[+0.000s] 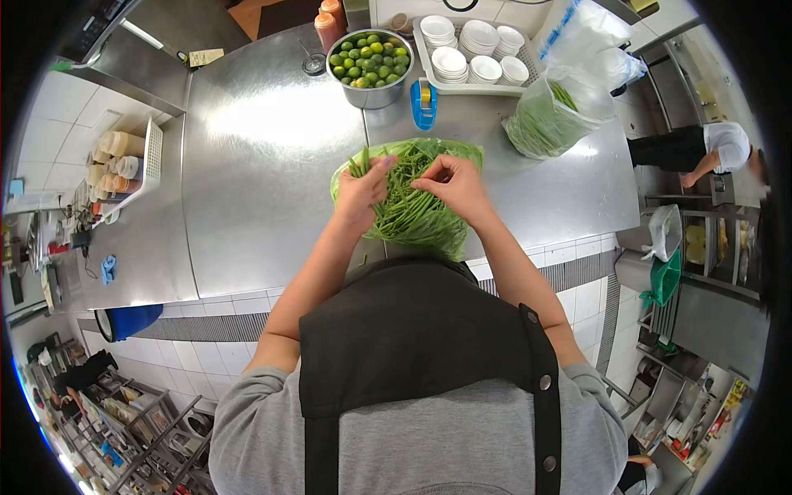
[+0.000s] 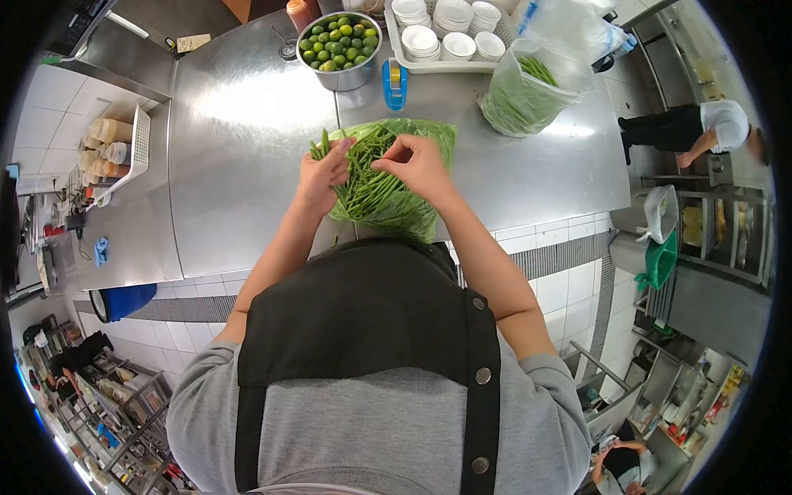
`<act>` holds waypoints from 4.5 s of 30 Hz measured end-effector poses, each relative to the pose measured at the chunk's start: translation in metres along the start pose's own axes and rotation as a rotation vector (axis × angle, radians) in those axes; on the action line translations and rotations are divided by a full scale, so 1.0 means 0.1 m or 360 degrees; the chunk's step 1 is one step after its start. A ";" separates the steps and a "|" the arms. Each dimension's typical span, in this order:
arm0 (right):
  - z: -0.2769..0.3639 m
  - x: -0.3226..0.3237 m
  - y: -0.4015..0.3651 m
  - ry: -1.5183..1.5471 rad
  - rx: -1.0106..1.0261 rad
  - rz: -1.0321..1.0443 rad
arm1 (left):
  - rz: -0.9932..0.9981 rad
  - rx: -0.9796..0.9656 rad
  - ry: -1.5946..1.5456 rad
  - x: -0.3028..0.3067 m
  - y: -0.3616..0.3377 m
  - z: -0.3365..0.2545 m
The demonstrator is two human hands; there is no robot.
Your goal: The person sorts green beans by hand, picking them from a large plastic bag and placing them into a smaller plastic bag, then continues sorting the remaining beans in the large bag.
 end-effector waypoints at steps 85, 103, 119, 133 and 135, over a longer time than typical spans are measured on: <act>0.69 -0.19 -0.11 0.0483 0.0544 -0.0019 | -0.0080 -0.0088 -0.0273 0.04 0.09 -0.11; -0.28 -0.02 0.15 -0.0683 0.0228 0.0158 | 0.0295 0.0316 -0.0010 0.06 0.07 0.15; -0.10 -0.02 0.08 0.1301 -0.0219 0.0148 | 0.0091 -0.0495 0.1290 -0.13 0.05 -0.03; 0.16 -0.34 -0.03 0.0096 0.0116 -0.0014 | -0.0271 -0.0634 0.0367 0.07 0.10 -0.45; 0.26 -0.32 -0.05 0.0096 0.0273 -0.0123 | -0.0316 -0.0660 0.0337 0.09 0.09 -0.45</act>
Point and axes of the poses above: each hand's wrist, its own y-axis towards the middle knuckle, its own x-axis out of the back of the hand, z = x × y, the point moved 8 cm from there along y, towards the middle knuckle, and after that the axes turned 5 degrees about -y, right-handed, at the moved point
